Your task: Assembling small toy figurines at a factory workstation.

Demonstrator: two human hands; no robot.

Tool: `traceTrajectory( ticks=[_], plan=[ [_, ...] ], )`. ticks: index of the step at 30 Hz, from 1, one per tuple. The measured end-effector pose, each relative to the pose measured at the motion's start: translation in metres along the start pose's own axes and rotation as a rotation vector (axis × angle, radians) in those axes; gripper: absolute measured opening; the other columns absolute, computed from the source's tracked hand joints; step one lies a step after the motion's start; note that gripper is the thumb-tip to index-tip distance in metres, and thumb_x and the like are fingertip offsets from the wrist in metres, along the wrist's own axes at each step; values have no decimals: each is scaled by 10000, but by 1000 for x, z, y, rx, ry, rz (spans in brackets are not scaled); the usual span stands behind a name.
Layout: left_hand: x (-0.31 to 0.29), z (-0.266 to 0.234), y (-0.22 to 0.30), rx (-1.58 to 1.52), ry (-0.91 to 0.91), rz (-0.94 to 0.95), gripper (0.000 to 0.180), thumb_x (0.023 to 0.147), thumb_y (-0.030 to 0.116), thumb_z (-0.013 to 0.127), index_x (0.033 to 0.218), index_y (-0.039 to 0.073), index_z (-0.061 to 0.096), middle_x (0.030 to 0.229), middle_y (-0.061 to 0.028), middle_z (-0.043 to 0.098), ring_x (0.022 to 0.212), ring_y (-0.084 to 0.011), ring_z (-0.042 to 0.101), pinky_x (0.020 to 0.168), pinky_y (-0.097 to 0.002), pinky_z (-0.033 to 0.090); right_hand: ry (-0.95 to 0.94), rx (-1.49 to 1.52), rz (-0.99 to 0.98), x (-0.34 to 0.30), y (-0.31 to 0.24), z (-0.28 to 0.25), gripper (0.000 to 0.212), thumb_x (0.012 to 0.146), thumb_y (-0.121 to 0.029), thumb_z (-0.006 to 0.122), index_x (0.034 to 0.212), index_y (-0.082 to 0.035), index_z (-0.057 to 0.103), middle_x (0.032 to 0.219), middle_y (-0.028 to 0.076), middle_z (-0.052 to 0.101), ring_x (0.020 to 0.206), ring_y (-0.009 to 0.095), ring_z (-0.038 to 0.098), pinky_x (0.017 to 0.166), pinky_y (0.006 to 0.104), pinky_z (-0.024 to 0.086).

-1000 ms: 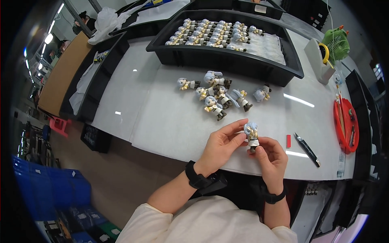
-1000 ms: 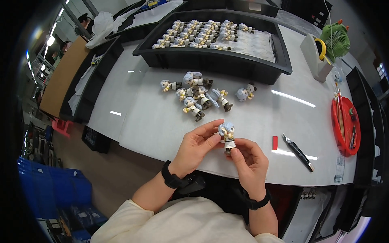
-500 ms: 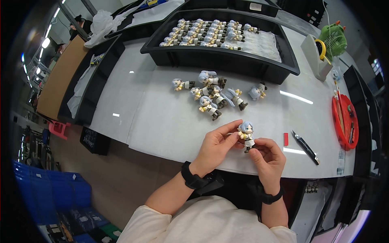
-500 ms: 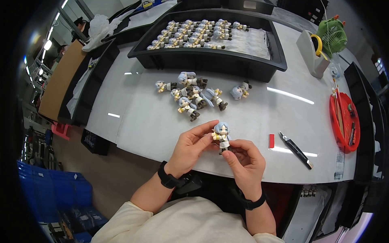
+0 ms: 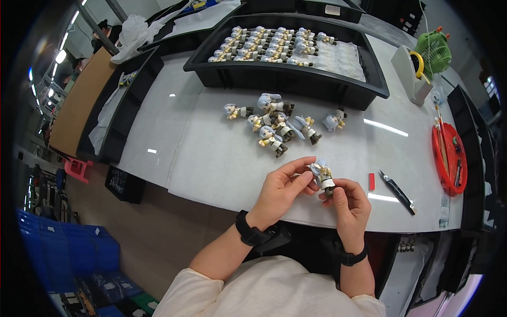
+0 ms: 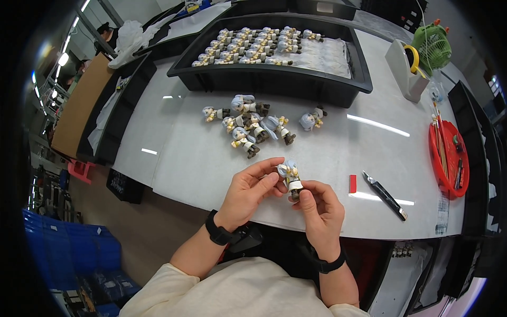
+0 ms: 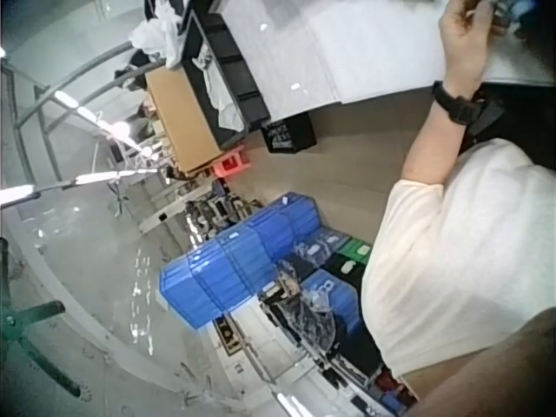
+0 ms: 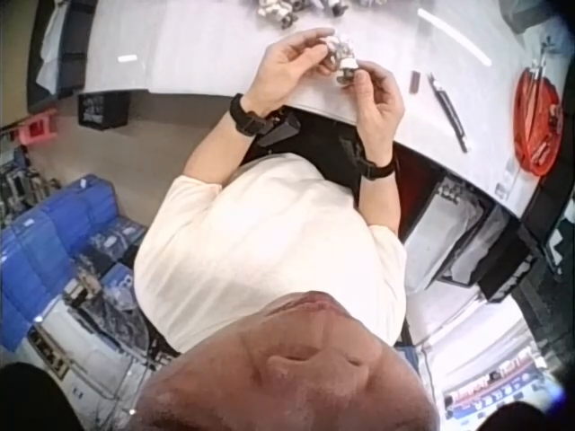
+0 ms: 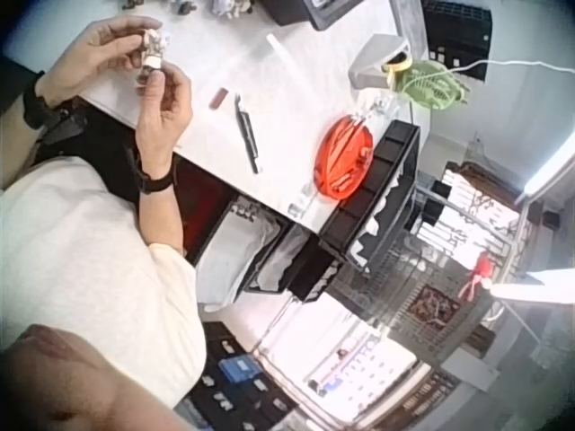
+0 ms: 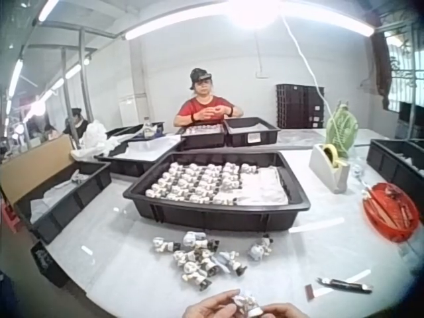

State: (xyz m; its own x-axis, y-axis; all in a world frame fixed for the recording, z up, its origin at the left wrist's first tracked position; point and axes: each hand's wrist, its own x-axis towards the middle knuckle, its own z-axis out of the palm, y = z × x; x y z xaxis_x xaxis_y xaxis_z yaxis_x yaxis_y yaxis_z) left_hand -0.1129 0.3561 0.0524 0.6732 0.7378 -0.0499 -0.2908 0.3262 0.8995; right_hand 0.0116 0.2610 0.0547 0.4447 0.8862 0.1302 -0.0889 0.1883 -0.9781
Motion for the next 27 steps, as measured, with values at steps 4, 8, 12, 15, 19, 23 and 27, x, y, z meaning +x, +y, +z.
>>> traceTrajectory(
  ticks=[4, 8, 12, 15, 19, 23, 27],
  plan=[
    [0, -1, -1, -2, 7, 8, 324, 884, 86, 468, 1194, -5, 458, 922, -74, 566, 798, -107, 549, 695, -225, 474, 17, 2, 12, 0, -1, 1, 197, 879, -109, 498, 1005, 41, 515, 889, 102, 584, 746, 140, 588, 631, 237, 482],
    [0, 0, 0, -3, 5, 9, 328, 883, 89, 472, 1198, 1, 458, 929, -69, 567, 806, -109, 550, 696, -225, 473, 20, 17, 14, 0, 0, 1, 185, 861, -72, 518, 1008, 40, 513, 888, 97, 581, 758, 132, 579, 634, 232, 479],
    [-1, 1, 2, -26, 13, -3, 336, 882, 94, 477, 1206, 8, 453, 962, -68, 567, 829, -116, 555, 702, -229, 471, 15, -7, -9, 0, 4, 0, 204, 816, -2, 565, 1009, 39, 512, 862, 69, 568, 768, 113, 559, 649, 210, 468],
    [-1, 2, 1, -57, 19, 1, 366, 856, 94, 529, 1201, -4, 453, 964, -55, 564, 840, -96, 555, 694, -214, 473, 13, 18, -2, 0, 4, 0, 233, 790, 28, 587, 1010, 36, 512, 874, 60, 556, 785, 102, 547, 679, 203, 463],
    [-1, 1, 0, 2, -6, 42, 419, 832, 74, 565, 1221, 1, 428, 993, -55, 545, 855, -93, 549, 700, -221, 473, 10, 16, -28, 0, 5, 0, 243, 782, 36, 594, 1010, 34, 512, 905, 63, 551, 812, 101, 543, 708, 206, 461],
    [0, 1, -1, 14, -3, 42, 424, 830, 77, 568, 1220, -5, 422, 997, -59, 537, 850, -91, 550, 710, -224, 481, 4, 4, -16, 0, 4, 0, 249, 778, 33, 600, 1011, 32, 511, 921, 61, 545, 828, 102, 542, 723, 210, 461],
    [-1, 2, 0, -1, 8, 33, 422, 834, 79, 563, 1218, -15, 418, 997, -65, 535, 852, -92, 552, 714, -224, 485, 6, -9, -4, 0, 4, 0, 250, 778, 34, 598, 1013, 30, 512, 925, 62, 545, 835, 106, 547, 718, 211, 463]
  ],
)
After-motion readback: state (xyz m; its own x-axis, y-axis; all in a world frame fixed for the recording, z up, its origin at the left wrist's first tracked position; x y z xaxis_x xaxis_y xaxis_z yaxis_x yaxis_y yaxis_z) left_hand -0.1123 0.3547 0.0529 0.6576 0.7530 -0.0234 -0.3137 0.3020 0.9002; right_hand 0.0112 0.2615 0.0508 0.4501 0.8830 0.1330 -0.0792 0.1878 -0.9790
